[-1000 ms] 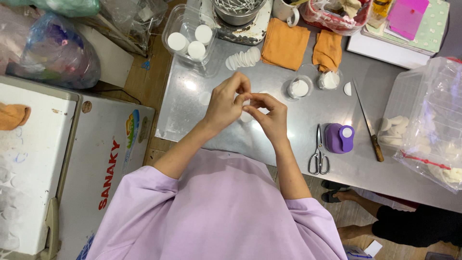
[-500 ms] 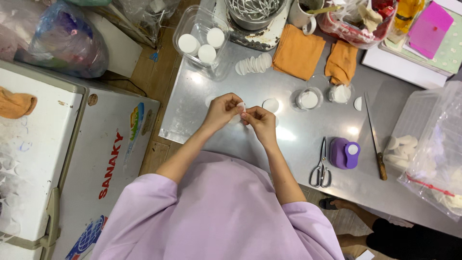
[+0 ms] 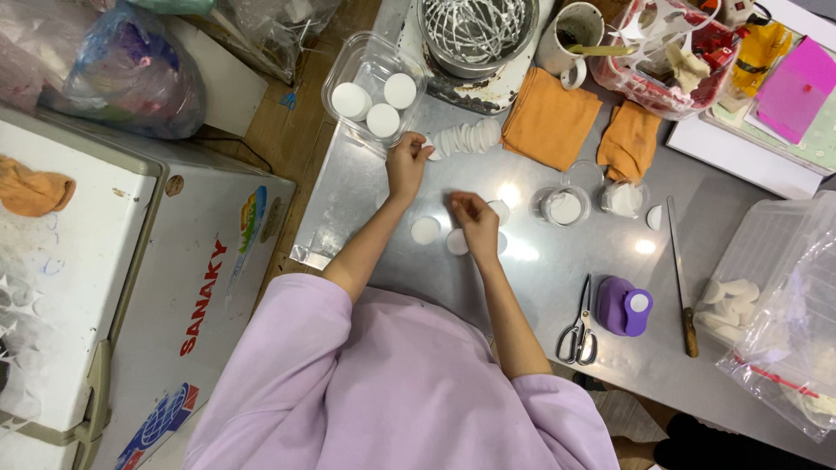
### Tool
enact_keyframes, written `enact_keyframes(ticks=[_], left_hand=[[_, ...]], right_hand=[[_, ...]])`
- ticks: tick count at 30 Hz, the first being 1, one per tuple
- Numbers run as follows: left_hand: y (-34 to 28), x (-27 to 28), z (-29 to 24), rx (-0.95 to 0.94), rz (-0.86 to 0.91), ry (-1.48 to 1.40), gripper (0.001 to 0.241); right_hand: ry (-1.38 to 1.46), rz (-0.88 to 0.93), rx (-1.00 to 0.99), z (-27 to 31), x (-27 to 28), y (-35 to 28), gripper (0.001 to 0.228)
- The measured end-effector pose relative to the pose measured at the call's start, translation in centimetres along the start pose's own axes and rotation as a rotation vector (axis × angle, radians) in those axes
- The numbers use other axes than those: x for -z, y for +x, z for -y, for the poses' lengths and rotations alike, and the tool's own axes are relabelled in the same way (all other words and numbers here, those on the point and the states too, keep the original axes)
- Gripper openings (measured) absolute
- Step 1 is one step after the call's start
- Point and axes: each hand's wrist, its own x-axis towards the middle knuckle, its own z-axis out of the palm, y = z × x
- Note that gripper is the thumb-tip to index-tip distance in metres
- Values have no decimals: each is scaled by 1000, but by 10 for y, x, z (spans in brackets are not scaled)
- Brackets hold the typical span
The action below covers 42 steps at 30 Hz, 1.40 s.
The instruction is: The person uses a purple punch tool to cut circular shapes from a thin white sheet, possibly fondant or edible paper, and then arranges the circles on a separate white board.
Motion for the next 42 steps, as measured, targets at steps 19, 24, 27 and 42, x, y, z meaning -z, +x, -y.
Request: enact_keyframes(ticks=[19,24,27,42], left_hand=[[-97,72,-36,-257,726,587,64],[-111,72,-34,-204,668,600,49],[-112,72,-34,-171,669,570,54],[-75,92,-71,245,606,-558,20]], right_hand=[[13,-41,-51,-20,30,-67,19],[-11,96,-46,-11,8,-70,25],[-35,180,-144,-13,-2,-67,34],[534,5,66,25,8,-64,18]])
